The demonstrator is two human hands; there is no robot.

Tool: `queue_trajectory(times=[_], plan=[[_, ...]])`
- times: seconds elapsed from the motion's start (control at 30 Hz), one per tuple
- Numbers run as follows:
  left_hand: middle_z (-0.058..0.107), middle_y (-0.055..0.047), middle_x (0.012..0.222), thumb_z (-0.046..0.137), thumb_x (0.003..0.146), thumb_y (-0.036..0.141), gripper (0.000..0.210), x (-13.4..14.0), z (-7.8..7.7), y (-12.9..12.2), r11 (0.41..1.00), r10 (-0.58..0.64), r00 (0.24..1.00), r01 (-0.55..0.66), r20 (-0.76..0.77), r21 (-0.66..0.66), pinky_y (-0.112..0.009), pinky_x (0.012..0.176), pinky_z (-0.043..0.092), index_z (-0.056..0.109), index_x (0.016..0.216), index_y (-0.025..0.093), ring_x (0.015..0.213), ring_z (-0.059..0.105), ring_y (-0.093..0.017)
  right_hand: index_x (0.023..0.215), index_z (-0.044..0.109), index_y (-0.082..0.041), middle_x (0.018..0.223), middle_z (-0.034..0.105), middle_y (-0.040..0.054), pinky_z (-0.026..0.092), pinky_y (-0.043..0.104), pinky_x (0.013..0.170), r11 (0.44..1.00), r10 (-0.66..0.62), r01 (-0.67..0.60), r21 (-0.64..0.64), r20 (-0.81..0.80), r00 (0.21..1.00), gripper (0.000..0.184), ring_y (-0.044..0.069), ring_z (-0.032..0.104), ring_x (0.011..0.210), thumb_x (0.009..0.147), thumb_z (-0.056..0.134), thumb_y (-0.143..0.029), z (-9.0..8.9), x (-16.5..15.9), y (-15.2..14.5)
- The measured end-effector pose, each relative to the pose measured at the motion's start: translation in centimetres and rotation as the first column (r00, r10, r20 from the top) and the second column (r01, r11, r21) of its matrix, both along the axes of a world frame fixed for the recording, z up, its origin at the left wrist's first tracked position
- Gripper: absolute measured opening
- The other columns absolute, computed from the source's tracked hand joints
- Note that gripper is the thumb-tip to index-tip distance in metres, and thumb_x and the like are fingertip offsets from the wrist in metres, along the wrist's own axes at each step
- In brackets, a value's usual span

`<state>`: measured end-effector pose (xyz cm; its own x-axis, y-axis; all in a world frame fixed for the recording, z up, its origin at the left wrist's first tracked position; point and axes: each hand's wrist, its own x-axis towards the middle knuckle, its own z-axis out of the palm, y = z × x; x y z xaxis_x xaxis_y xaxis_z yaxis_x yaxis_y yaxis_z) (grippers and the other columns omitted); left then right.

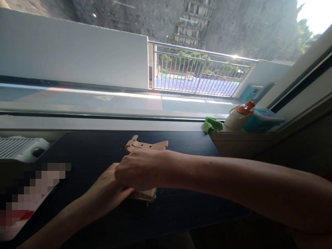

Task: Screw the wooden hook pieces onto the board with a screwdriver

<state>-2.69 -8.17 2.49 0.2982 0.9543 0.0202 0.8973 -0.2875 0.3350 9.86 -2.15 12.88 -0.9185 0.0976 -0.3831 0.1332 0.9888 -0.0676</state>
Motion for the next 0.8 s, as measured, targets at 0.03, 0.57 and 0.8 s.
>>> queue_trajectory(times=[0.03, 0.57, 0.8], plan=[[0.070, -0.006, 0.093, 0.057, 0.073, 0.011, 0.018, 0.0, 0.0, 0.0, 1.000, 0.003, 1.000, -0.003, -0.001, 0.005, -0.034, 0.085, 0.041, 0.068, 0.084, 0.020, 0.096, 0.060, -0.023, 0.071, 0.066, -0.008, 0.065, 0.062, 0.0030, 0.031, 0.026, 0.056, 1.000, 0.002, -0.002, 0.007, -0.019, 1.000, 0.021, 0.007, 0.037, 0.049, 0.082, 0.050, -0.002, -0.1, 0.0, -0.1], [0.069, -0.006, 0.092, 0.058, 0.073, 0.014, 0.014, -0.1, -0.2, 0.0, 1.000, -0.029, 0.999, 0.029, -0.045, -0.004, -0.036, 0.085, 0.040, 0.068, 0.081, 0.020, 0.095, 0.061, -0.024, 0.075, 0.066, -0.012, 0.079, 0.067, 0.0044, 0.040, 0.029, 0.072, 0.993, -0.005, 0.007, 0.120, -0.018, 1.000, 0.019, 0.013, 0.054, 0.070, 0.084, 0.050, -0.009, -0.9, 0.0, 0.1], [0.067, -0.003, 0.089, 0.053, 0.073, 0.013, 0.012, -0.6, -0.2, 0.2, 0.997, -0.071, 0.997, 0.072, 0.037, -0.041, -0.035, 0.087, 0.038, 0.063, 0.076, 0.020, 0.092, 0.060, -0.020, 0.095, 0.066, -0.012, 0.110, 0.060, 0.0133, 0.039, 0.027, 0.060, 0.977, -0.211, 0.207, -0.047, -0.119, 0.970, 0.024, 0.019, 0.057, 0.086, 0.087, 0.046, -0.023, -0.6, 1.2, 1.4]])
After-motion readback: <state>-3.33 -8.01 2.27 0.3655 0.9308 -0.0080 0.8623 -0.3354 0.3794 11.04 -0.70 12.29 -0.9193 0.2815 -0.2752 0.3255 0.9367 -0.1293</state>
